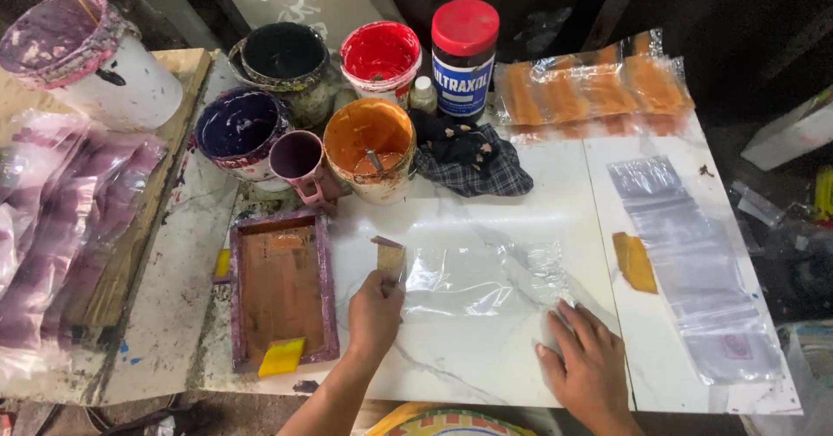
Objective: Smoothing plastic sheets, wiping a cloth on a table, and sorting plastic bags in a print shop.
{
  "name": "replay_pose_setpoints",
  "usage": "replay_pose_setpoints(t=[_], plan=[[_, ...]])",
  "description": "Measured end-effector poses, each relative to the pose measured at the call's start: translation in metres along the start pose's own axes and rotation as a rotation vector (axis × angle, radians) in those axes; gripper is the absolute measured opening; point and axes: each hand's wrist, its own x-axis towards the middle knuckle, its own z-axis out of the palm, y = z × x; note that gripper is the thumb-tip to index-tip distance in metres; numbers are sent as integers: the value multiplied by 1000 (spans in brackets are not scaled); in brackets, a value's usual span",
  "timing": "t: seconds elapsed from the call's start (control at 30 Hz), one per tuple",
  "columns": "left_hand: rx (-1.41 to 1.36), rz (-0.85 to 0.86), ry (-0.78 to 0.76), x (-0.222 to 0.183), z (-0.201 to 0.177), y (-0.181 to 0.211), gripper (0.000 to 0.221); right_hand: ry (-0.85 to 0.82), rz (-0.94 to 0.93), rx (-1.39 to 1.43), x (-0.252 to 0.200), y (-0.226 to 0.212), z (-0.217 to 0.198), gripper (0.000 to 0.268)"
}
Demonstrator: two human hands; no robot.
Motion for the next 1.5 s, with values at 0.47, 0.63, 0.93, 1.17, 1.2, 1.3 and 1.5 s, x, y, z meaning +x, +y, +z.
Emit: replay_pose_setpoints(t=[0.47, 0.63, 0.93, 1.17, 1.2, 1.3, 1.5], plan=[[-93, -40, -70, 9, -3, 5, 17, 54, 395, 133, 21, 16, 52, 32], [-209, 0, -71, 14, -7, -2, 12, 98, 442, 307, 19, 17, 38, 29], [-227, -36, -72, 4, -12, 6, 17, 94, 427, 252, 21, 14, 40, 28], [-123, -58, -66, -6, -13, 15, 31, 117, 414, 212, 21, 11, 40, 29], [-121, -57, -67, -4, -12, 14, 31, 118, 417, 211, 21, 11, 39, 29], [-101, -40, -50, 1, -9, 8, 27, 76, 455, 240, 22, 12, 39, 31], [-163, -33, -18, 0, -6, 3, 33, 101, 419, 223, 17, 19, 47, 27]])
